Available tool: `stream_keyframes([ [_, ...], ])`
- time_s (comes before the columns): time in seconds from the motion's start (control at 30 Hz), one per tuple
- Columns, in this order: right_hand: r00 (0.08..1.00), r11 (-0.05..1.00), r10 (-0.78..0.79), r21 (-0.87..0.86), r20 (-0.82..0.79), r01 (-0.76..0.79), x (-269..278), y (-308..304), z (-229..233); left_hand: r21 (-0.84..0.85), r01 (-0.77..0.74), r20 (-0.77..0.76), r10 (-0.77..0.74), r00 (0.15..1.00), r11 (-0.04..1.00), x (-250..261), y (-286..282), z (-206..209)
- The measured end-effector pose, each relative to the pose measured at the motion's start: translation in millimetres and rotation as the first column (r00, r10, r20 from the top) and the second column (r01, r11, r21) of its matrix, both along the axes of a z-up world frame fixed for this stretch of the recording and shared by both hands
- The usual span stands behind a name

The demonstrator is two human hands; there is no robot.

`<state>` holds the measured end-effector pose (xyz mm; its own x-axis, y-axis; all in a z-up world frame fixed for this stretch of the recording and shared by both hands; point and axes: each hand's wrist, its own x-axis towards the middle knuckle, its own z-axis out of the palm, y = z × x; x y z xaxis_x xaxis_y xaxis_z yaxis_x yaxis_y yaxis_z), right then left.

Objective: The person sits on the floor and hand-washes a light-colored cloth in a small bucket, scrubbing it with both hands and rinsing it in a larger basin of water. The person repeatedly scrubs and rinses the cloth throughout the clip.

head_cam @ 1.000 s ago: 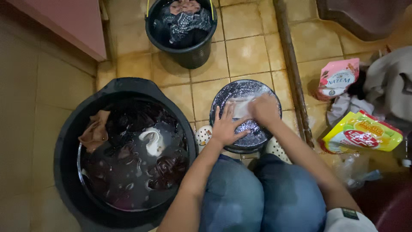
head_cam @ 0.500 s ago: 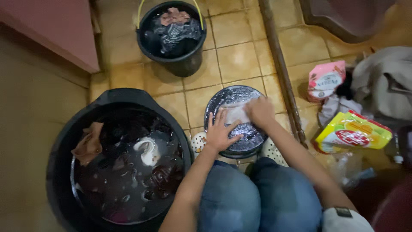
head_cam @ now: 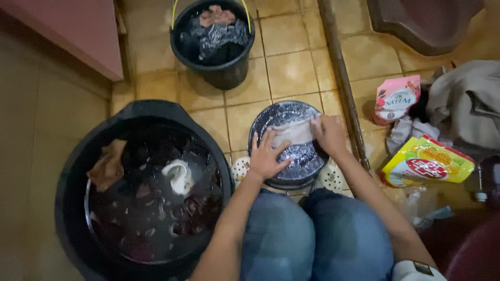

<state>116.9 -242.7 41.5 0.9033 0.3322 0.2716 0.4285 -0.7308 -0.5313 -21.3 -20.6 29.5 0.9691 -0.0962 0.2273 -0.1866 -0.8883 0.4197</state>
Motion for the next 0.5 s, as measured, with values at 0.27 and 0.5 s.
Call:
stream_keyframes([
  [0.27,0.966,0.941,0.152,0.329,-0.211,-0.076,23.7,-39.2,-45.0,0.007,-0.097,-0.006,0.097,0.995,0.995,-7.3,10.4,11.2],
  [0.5,0.891,0.988,0.097,0.151,-0.444,-0.032,39.4,-31.3,-74.0,0.102,0.252,-0.037,-0.249,0.968,0.962,14.7,11.8,2.9],
])
